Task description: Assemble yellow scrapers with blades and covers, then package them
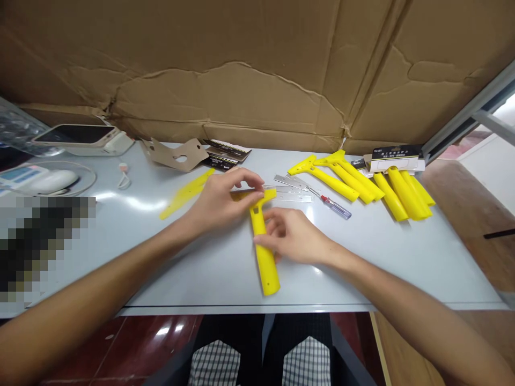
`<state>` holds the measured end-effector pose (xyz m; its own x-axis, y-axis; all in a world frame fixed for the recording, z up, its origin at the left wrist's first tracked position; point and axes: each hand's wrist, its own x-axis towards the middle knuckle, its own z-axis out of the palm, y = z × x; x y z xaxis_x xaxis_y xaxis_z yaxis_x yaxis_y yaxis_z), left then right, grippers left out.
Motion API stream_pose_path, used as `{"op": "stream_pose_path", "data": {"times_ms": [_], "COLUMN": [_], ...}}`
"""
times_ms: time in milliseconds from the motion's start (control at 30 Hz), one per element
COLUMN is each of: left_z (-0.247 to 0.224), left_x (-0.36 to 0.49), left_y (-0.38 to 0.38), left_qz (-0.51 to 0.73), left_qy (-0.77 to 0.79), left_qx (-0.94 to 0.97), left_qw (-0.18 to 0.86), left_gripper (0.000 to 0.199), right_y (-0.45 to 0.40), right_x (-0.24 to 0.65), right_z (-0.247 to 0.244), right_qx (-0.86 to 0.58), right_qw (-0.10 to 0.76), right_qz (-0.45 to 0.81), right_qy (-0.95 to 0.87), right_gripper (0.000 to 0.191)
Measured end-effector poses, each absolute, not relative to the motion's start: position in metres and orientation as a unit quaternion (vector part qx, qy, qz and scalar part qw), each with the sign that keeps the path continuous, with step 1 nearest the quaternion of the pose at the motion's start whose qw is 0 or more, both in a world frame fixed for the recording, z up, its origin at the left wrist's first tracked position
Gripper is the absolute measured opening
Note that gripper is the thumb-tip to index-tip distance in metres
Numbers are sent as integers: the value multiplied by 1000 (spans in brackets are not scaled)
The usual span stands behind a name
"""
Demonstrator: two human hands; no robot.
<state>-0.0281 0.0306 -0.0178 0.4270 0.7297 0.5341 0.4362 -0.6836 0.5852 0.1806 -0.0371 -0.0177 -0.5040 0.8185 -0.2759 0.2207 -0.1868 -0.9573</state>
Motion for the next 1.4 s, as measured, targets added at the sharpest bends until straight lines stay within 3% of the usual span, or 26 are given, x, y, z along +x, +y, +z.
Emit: {"op": "stream_pose_path", "data": {"times_ms": [500,633,900,1133,1400], "left_z": [-8,-5,-17,-18,-17], "left_x": [-30,-39,-83,-77,-80], "left_y": [34,42,73,59,53], "left_qz": [375,390,325,225,168], "left_qy": [408,433,440,381,374], "left_qx": [739,741,834,896,910], "left_qw": [384,334,76,51,60], "left_gripper": [9,9,11,29,31], "right_y": [-41,-37,-16,-9,-10], "right_x": [179,180,199,207,206], "right_z": [-17,-17,-15,-18,-16], "right_qx": [-445,-451,-506,-519,-528], "right_qw": [241,244,301,306,298], "right_qz": [608,629,576,566,563], "right_qy": [-612,-584,-568,-562,-562], "right_gripper": [27,35,27,31,33]}}
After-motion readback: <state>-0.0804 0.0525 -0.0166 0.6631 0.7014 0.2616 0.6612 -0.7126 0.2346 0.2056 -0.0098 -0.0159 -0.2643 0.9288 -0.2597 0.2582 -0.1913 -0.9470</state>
